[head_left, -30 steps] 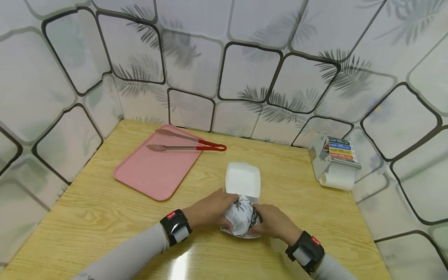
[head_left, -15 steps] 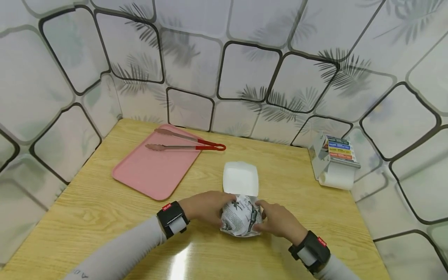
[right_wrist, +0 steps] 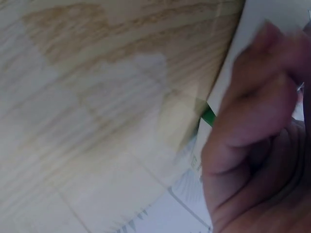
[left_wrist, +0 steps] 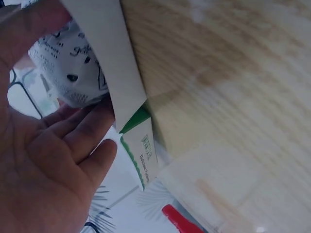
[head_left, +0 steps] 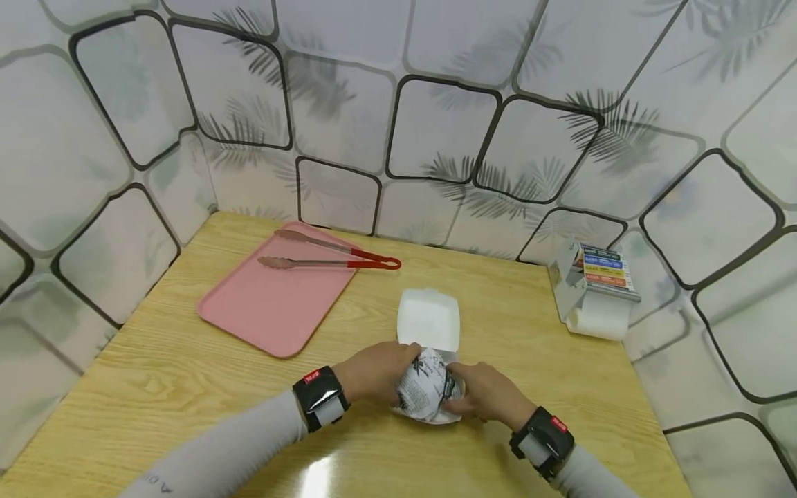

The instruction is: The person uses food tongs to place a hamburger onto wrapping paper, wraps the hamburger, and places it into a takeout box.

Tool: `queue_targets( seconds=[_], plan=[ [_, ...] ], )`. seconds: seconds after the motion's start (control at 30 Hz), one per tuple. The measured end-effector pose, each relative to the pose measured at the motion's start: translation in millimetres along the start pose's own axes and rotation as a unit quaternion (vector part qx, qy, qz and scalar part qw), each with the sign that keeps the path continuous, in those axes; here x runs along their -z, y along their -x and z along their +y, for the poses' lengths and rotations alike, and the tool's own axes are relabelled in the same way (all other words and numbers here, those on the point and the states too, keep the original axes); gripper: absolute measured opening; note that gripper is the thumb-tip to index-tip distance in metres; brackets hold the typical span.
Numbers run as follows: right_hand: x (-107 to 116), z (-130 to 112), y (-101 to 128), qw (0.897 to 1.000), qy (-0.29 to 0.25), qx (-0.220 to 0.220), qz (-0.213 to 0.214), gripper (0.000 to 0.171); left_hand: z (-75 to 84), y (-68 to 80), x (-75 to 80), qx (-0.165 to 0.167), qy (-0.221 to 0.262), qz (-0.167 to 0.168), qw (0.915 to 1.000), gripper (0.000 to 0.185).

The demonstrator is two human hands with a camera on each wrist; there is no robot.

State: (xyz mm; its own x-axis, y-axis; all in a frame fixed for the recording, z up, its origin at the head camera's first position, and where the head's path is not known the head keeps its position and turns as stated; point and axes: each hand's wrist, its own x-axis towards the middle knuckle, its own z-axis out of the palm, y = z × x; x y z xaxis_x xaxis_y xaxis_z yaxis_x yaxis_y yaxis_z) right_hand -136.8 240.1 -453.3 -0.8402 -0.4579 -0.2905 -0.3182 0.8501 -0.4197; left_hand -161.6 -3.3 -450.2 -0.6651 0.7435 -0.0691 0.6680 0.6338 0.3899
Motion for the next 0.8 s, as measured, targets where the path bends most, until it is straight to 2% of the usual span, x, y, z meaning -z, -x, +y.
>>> queue_targets(
  seconds=[0.1, 0.3, 0.4, 0.6, 0.8],
  plan=[
    [-3.1, 1.2, -0.9, 1.000, -0.019, -0.001, 0.000, 0.060, -0.8, -0.4, -5.8, 0.000, 0.001, 0.011, 0.9999, 0.074],
    [-7.5, 2.9, -3.0, 0.999, 0.025, 0.011, 0.025, 0.057, -4.5, -1.4, -10.2, -0.006, 0.023, 0.028, 0.9993, 0.066],
    [-6.9, 2.4, -1.7, 0.999, 0.031, 0.014, 0.033, 0.056, -4.4, -1.1, -10.0, 0.000, 0.021, 0.029, 0.9994, 0.072],
    [-7.9, 1.3, 1.5, 0.999, -0.001, 0.019, 0.039, 0.048, -5.1, 0.0, -7.7, 0.017, -0.009, 0.021, 0.9996, 0.083],
    [-8.0, 1.0, 4.4, 0.999, -0.035, 0.029, 0.026, 0.046, -6.1, 3.6, -7.4, 0.010, -0.014, 0.011, 0.9998, 0.086]
  ],
)
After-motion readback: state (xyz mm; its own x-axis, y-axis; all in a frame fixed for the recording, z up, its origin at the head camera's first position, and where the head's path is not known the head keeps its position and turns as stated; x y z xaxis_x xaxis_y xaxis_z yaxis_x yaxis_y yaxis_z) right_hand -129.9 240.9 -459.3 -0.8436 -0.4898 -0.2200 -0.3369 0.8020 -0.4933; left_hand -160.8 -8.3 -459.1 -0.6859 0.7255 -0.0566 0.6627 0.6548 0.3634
